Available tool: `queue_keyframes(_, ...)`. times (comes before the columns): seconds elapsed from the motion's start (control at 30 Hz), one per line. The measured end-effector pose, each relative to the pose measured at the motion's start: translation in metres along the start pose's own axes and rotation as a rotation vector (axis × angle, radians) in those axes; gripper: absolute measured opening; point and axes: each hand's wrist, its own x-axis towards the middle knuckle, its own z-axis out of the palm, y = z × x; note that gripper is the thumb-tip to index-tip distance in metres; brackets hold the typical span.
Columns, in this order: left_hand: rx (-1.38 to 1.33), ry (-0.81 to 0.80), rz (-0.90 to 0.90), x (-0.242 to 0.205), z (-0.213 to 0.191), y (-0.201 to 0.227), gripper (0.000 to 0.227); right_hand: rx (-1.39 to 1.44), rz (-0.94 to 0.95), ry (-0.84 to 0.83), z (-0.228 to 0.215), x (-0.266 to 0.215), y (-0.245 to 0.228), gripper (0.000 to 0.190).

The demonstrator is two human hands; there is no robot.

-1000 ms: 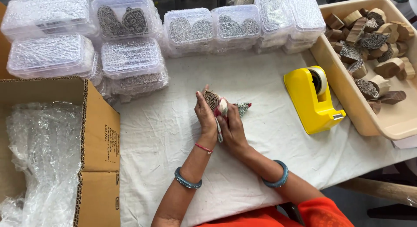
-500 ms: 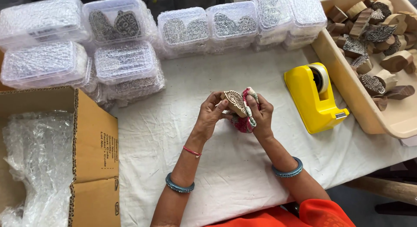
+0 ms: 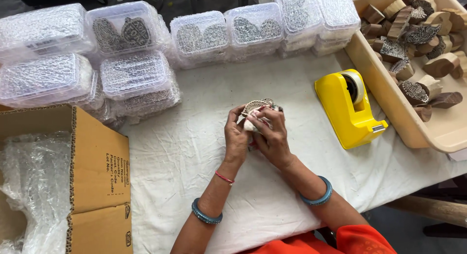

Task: The person wraps a small item in bubble wrap and secures it with tape. They then wipe two decorative wooden pieces with a cloth and place them into a clear plastic container, which is closed and set aside.

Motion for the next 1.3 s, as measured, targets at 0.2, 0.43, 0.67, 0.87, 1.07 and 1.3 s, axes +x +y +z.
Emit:
queue_keyframes(0.2, -0.027, -0.019, -0.078, -0.002, 0.013, 0.026, 0.046, 0.062, -0.022, 0.001, -0.002, 0.002, 0.005, 0.054)
queue_keyframes(0.43, -0.001, 0.030, -0.052, 0.000, 0.004, 0.006, 0.037, 0.112, 0.001, 0.007, -0.004, 0.008, 0.016, 0.051)
queue_keyframes(0.67, -0.164, 0.119, -0.017, 0.007, -0.007, 0.024, 0.034, -0.064, 0.136, 0.050, -0.018, 0.008, 0.055, 0.030)
queue_keyframes(0.87, 0.008, -0.007, 0.005, -0.001, 0.013, 0.024, 0.040, 0.966, 0.769, 0.289, -0.012, 0.013, 0.060, 0.024)
queue_keyframes(1.07, 0.499, -0.045, 0.098, -0.012, 0.024, 0.039, 0.055, 1.337, 0.974, 0.179, 0.008, -0.005, 0.056, 0.031)
queue_keyframes(1.3, 0.856, -0.172, 0.400, -0.013, 0.025, 0.042, 0.071, 1.461, 0.929, 0.128, -0.006, 0.000, 0.069, 0.023)
